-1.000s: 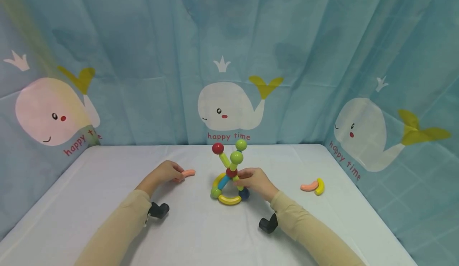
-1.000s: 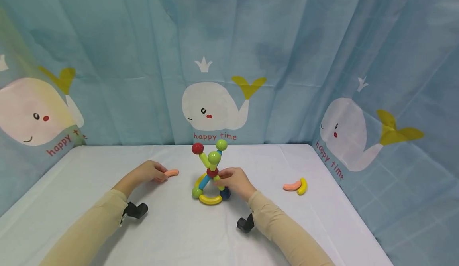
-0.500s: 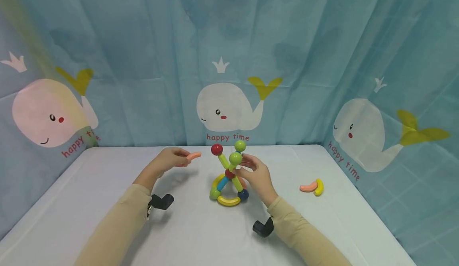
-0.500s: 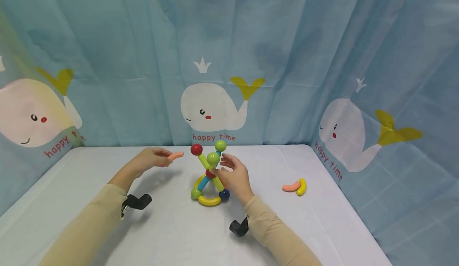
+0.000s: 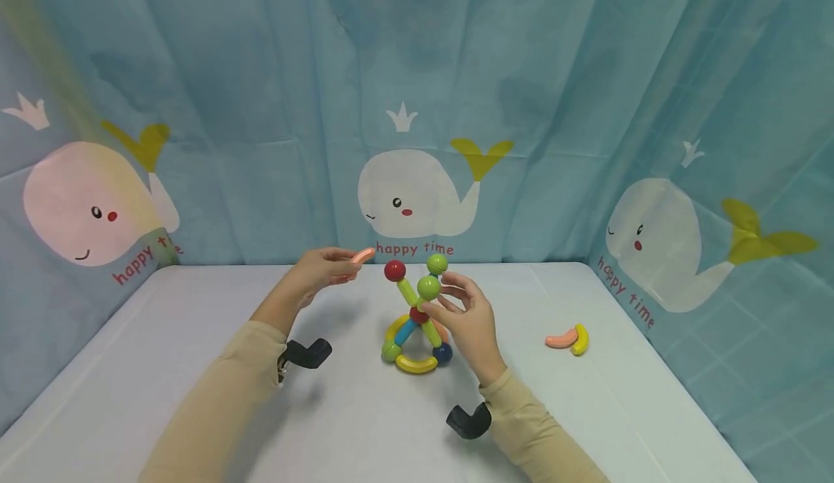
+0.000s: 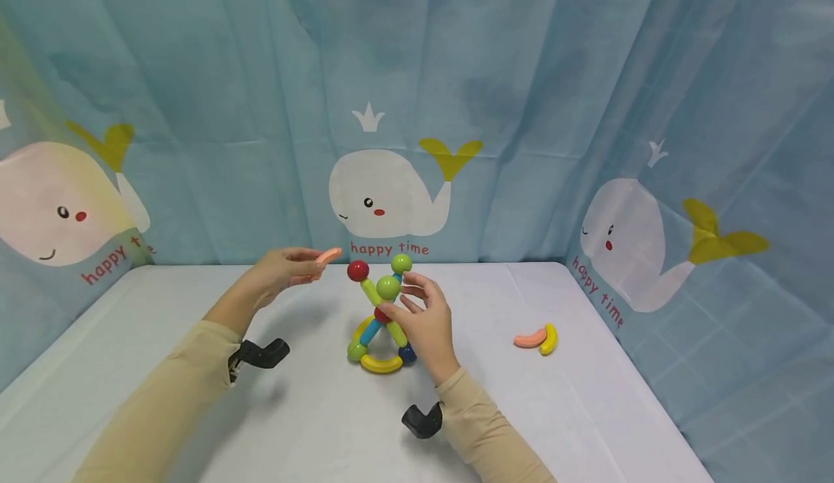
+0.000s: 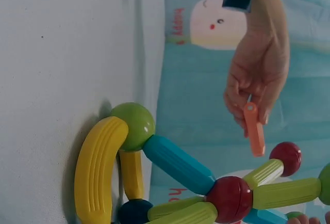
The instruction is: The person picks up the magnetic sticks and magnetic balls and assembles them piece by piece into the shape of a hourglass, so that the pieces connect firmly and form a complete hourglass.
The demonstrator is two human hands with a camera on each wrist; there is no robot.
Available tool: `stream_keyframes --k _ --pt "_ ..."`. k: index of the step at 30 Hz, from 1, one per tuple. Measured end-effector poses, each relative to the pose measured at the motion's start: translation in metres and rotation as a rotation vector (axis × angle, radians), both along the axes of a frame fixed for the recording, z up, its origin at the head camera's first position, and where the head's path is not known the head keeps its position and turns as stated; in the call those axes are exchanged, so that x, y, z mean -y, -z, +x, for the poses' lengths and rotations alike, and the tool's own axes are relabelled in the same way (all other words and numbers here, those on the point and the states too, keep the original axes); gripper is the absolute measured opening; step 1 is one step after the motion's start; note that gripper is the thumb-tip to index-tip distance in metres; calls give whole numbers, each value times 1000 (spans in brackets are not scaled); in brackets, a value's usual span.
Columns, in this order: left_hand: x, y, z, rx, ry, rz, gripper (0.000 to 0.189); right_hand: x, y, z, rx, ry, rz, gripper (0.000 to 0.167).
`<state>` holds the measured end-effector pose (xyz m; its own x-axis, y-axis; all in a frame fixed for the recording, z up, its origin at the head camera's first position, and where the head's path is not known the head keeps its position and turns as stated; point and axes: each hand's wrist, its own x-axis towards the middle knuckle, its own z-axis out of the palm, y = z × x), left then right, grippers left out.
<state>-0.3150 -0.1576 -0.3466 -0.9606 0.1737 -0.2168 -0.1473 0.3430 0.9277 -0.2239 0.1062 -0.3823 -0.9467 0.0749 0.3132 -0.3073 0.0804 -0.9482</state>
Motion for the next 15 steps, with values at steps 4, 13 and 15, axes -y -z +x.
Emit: stream_keyframes --k 4,13,15 --pt "-4 -3 2 4 2 46 57 -1 -2 1 -34 -3 16 49" --pt "-6 -18 -8 14 -38 18 57 -13 -3 -25 48 116 -194 39" --pt "-8 -20 -12 1 -30 8 57 -14 -1 -31 103 112 -158 41"
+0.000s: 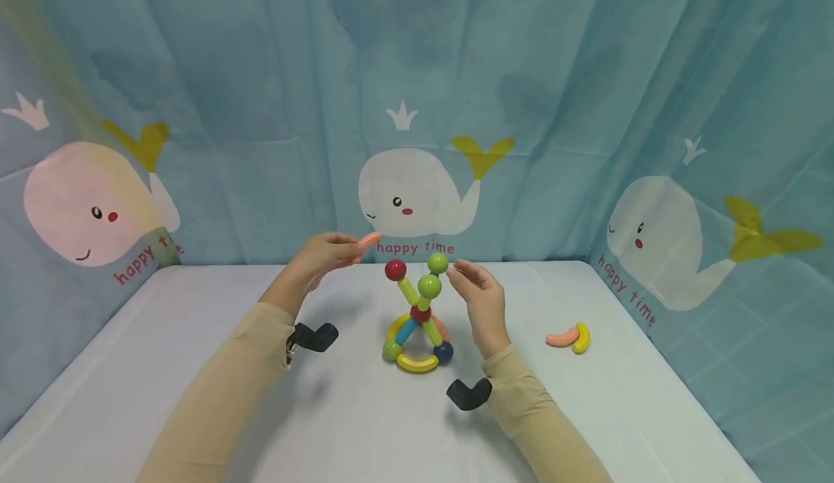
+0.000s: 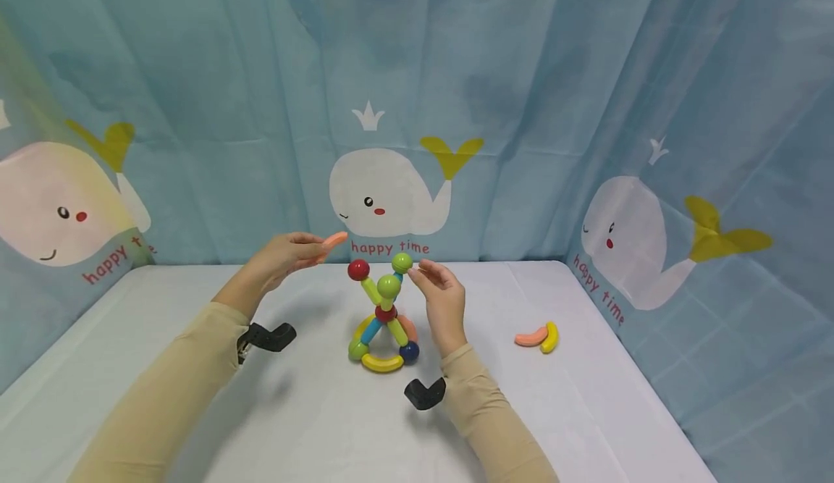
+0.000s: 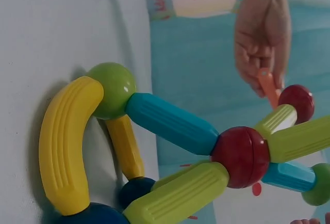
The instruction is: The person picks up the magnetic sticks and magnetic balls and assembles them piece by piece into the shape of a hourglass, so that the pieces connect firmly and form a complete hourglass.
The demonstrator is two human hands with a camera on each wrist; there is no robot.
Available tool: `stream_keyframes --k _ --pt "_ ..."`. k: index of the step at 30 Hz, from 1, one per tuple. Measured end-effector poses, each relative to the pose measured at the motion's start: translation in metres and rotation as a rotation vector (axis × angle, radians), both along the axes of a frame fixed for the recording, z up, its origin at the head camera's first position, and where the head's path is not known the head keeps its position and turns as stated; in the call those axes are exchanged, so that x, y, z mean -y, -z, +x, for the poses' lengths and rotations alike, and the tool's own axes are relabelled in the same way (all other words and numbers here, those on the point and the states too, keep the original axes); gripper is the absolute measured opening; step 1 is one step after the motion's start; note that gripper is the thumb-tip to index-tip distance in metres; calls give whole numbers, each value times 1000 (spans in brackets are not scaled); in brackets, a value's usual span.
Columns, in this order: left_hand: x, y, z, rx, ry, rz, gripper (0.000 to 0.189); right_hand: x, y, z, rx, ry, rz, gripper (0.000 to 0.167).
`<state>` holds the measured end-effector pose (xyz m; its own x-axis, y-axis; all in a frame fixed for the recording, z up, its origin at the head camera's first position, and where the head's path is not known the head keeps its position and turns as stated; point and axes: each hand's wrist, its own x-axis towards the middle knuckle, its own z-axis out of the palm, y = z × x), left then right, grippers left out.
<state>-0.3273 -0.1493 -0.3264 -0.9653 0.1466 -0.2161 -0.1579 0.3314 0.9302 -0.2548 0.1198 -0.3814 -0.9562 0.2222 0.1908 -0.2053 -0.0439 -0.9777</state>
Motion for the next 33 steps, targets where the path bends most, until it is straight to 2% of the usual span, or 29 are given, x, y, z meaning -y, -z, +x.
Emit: stream_keyframes --k 4,9,13,17,26,33 --pt "-8 -3 -8 -17 16 -21 54 2 2 -5 40 -27 38 45" --pt "-18 -6 -13 -73 29 -102 53 5 0 -9 22 -24 46 45" --pt "-25 -10 -15 -131 57 -103 47 7 -3 -11 12 -17 52 42" --pt "-31 -12 -16 -151 60 -91 43 8 -5 -12 6 -10 53 38" --pt "-55 -13 -15 -206 85 -130 37 8 -7 -12 3 5 68 38" --pt "-63 -12 -12 -195 124 -109 40 8 -7 -13 -6 6 70 40"
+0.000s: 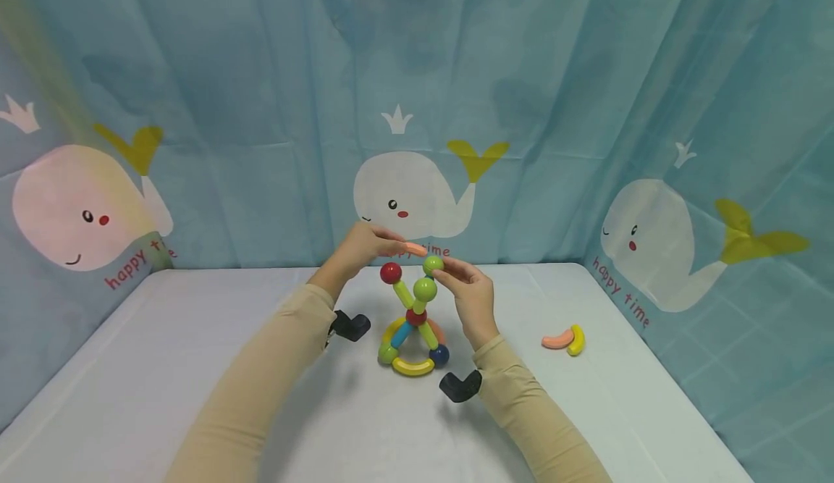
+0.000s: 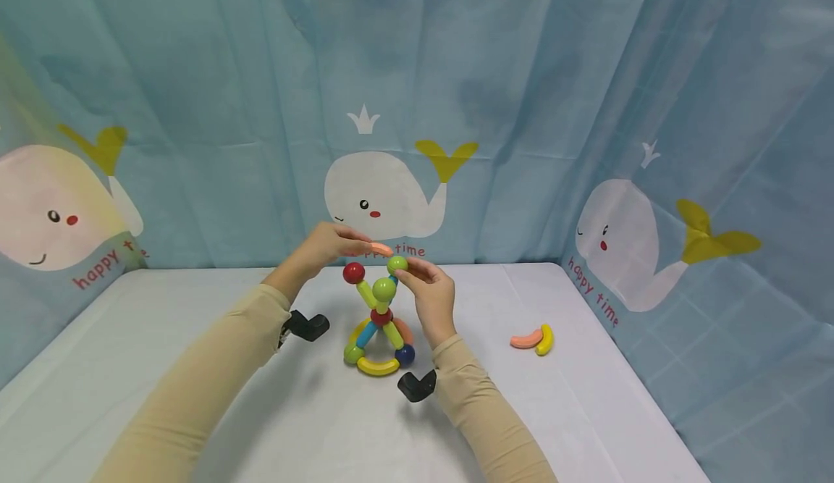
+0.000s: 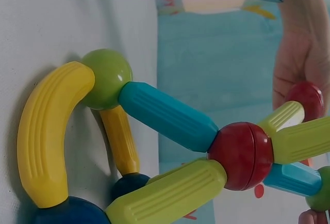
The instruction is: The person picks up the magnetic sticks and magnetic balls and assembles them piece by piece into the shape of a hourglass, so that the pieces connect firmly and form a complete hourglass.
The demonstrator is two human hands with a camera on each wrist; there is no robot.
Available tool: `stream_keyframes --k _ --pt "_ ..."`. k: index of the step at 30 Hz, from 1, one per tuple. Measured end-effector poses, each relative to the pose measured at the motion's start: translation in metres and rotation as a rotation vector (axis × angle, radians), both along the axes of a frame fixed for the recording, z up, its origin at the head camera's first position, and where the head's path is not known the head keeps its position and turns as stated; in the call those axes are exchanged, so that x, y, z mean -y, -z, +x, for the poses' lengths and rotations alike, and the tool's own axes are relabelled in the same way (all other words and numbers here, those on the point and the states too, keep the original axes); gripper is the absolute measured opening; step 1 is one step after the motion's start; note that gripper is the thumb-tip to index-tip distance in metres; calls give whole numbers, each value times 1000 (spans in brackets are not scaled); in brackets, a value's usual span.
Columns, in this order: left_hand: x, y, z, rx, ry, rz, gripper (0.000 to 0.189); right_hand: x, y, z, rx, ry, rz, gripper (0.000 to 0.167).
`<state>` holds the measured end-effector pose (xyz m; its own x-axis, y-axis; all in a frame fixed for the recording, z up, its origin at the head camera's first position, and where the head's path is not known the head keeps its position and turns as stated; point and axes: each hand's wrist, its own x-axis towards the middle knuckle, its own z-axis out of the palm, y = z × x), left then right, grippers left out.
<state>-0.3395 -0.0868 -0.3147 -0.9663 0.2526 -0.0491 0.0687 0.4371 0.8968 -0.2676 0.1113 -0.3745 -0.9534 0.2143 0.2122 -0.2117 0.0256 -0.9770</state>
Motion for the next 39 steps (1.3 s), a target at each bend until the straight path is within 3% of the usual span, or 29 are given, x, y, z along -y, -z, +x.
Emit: stream_keyframes --k 6,25,39 --pt "-3 0 1 -1 18 -1 45 0 0 0 6 1 -6 38" --pt "-7 -5 1 13 37 -39 34 -2 1 -2 11 0 1 38" --pt "0 -5 -1 39 55 -49 33 -2 3 -2 10 -12 3 37"
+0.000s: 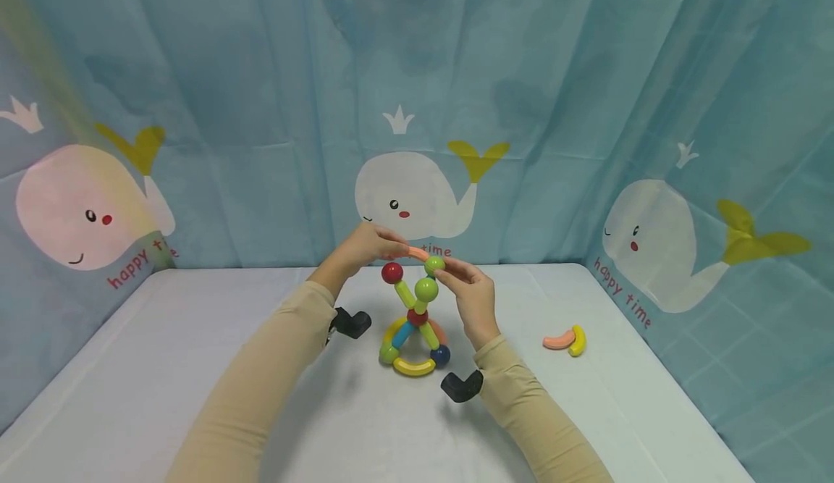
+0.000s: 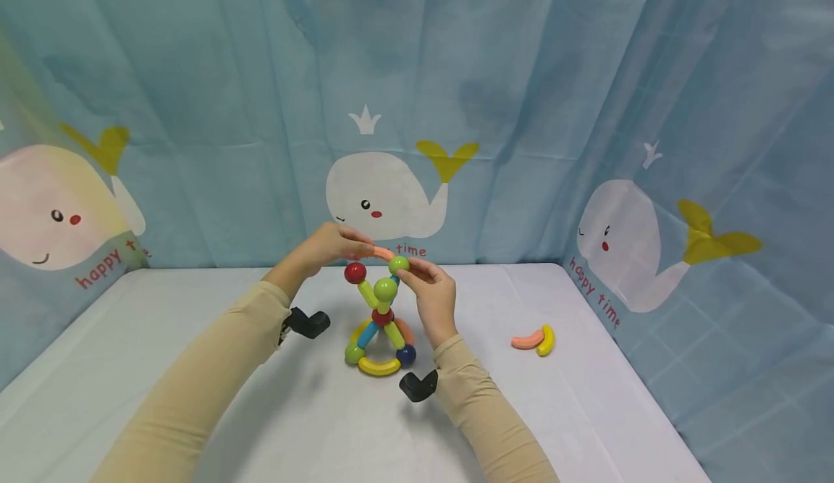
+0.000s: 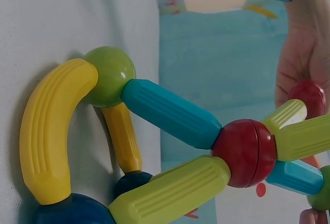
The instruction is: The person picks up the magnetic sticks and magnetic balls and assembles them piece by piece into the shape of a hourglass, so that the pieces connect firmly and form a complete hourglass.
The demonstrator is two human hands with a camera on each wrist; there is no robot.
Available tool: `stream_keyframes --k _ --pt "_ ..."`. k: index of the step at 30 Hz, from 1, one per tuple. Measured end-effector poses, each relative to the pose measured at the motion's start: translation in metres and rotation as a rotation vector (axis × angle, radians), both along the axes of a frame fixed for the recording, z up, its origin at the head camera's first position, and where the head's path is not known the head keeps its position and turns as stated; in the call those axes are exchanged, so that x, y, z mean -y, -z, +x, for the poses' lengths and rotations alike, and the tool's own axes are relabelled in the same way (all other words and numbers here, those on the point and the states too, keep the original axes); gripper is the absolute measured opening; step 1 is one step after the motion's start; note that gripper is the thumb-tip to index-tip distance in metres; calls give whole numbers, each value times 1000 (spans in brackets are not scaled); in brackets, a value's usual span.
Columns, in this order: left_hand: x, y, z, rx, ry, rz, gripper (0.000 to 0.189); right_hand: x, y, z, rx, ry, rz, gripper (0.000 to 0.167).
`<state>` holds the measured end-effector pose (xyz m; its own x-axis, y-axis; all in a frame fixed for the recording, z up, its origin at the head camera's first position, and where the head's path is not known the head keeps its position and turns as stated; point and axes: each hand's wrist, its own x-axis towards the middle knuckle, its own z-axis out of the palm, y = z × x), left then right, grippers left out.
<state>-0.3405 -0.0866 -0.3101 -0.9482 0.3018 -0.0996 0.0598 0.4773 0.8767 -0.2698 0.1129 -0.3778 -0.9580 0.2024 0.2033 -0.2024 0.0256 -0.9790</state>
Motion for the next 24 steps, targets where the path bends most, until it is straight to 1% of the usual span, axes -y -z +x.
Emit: stream_keyframes --k 3,7,11,17,24 --pt "1 1 0 -2 -2 11 33 0 0 0 -1 0 1 37" --pt "6 1 1 -6 -2 -19 35 0 -1 1 -2 2 8 37" --pt "10 0 4 10 0 -44 36 1 -3 2 -5 8 7 36" --pt "13 -2 6 18 -12 -50 35 1 -4 3 -8 10 9 37" --pt "15 2 8 16 -25 -35 35 1 -4 2 -10 11 4 37"
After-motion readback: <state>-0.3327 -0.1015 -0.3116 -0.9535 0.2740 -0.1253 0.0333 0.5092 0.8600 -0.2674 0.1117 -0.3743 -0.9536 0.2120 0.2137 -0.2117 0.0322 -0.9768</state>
